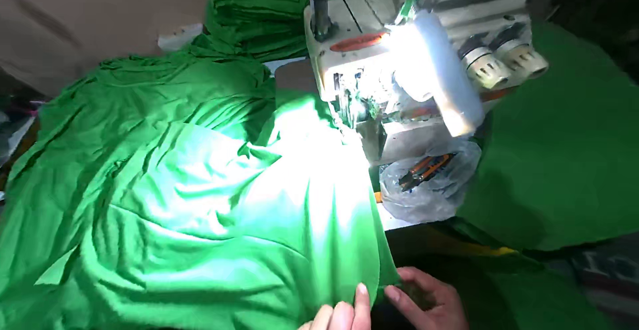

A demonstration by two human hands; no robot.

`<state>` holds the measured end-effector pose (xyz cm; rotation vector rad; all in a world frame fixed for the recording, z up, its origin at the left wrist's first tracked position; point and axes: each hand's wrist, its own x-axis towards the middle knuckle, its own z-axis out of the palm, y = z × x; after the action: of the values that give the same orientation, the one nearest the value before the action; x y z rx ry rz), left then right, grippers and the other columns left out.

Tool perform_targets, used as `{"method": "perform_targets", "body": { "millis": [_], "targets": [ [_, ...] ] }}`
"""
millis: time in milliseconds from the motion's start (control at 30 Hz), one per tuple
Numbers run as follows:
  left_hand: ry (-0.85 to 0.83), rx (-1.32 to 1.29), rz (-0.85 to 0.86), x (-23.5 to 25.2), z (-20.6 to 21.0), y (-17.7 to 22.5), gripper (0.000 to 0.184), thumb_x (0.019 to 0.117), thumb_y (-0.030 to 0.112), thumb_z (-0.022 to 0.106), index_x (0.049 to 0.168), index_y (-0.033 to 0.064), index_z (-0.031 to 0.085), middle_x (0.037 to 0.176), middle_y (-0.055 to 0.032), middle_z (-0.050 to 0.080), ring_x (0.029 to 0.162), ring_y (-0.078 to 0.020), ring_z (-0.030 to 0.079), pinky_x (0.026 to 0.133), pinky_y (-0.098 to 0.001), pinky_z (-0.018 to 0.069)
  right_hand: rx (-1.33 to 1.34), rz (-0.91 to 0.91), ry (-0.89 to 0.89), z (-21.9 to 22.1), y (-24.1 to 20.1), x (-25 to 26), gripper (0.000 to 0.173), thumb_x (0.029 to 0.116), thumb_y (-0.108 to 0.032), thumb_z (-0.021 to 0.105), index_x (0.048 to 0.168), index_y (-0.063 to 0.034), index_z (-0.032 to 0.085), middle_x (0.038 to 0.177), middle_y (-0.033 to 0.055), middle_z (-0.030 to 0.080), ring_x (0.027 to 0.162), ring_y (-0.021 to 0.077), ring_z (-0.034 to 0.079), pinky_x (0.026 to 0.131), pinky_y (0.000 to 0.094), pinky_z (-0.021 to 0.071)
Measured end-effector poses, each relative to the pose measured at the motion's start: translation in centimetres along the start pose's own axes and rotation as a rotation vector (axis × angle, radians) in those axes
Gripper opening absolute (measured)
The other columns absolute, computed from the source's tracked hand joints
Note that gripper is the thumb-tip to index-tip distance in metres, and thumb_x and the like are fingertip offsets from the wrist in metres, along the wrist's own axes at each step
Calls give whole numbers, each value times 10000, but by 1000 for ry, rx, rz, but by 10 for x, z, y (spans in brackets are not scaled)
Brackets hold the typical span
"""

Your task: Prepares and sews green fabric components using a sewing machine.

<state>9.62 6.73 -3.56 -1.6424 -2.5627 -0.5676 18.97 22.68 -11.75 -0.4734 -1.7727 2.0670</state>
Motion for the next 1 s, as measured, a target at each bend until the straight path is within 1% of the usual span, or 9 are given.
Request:
{"method": "perform_targets", "body": {
  "millis": [233, 333, 467, 600, 633, 733, 867, 933, 1000],
  "targets": [
    [83, 246, -188, 41, 17, 9, 288, 905, -29, 590, 1161, -62, 719, 742, -105, 660, 541, -199, 573, 462, -257, 427, 32, -99, 33, 19, -5, 47, 131, 913, -108, 711, 1032, -149, 745, 925, -158, 755, 819, -85, 679, 733, 121, 575],
    [113, 306, -229, 59, 17, 10, 288, 914, -16, 591, 1166, -62, 722, 761, -110, 671, 545, -200, 576, 459, -256, 421, 35, -182, 57, 24, -5, 66, 147, 905, -96, 705, 1048, -110, 737, 924, -137, 755, 821, -80, 681, 734, 119, 577],
    [123, 354, -271, 75, 18, 10, 290, 914, -10, 575, 1157, -70, 722, 828, -141, 705, 570, -213, 612, 443, -263, 415, 95, -234, 89, 28, -9, 83, 123, 895, -69, 714, 1014, -89, 736, 896, -122, 756, 789, -62, 689, 718, 126, 585],
    [132, 378, -287, 84, 17, 11, 259, 898, -10, 580, 1096, -82, 731, 835, -160, 704, 546, -215, 606, 421, -266, 406, 103, -243, 77, 29, -13, 89, 93, 900, -44, 699, 983, -78, 724, 878, -120, 757, 784, -63, 694, 730, 128, 590],
    [141, 370, -296, 87, 16, 11, 256, 897, -14, 579, 1089, -89, 731, 840, -165, 702, 552, -217, 603, 425, -267, 404, 100, -243, 69, 29, -14, 90, 86, 902, -38, 694, 978, -66, 723, 874, -116, 756, 785, -63, 694, 731, 127, 591],
    [154, 335, -307, 94, 15, 11, 276, 866, -5, 591, 1081, -115, 725, 890, -196, 727, 623, -250, 672, 461, -276, 462, 80, -241, 59, 30, -17, 92, 67, 901, -39, 695, 960, -47, 726, 859, -114, 753, 780, -67, 691, 736, 125, 588],
    [224, 324, -301, 107, 21, 6, 290, 854, 16, 600, 1072, -129, 723, 889, -214, 722, 695, -258, 692, 528, -275, 496, 64, -256, 59, 30, -21, 100, 65, 901, -31, 681, 950, -33, 724, 857, -114, 746, 784, -68, 688, 746, 125, 588],
    [249, 290, -288, 112, 24, 1, 273, 851, 37, 597, 1035, -123, 722, 875, -213, 713, 717, -264, 696, 556, -278, 510, 66, -262, 58, 29, -22, 107, 75, 894, -3, 663, 939, -23, 720, 834, -102, 742, 764, -62, 683, 732, 127, 585],
    [318, 216, -304, 111, 28, -4, 265, 850, 45, 604, 1029, -105, 728, 911, -219, 719, 776, -274, 710, 634, -281, 543, 60, -277, 39, 28, -20, 113, 80, 890, 1, 666, 948, -20, 719, 840, -94, 744, 766, -58, 687, 728, 132, 591]
  ]
}}
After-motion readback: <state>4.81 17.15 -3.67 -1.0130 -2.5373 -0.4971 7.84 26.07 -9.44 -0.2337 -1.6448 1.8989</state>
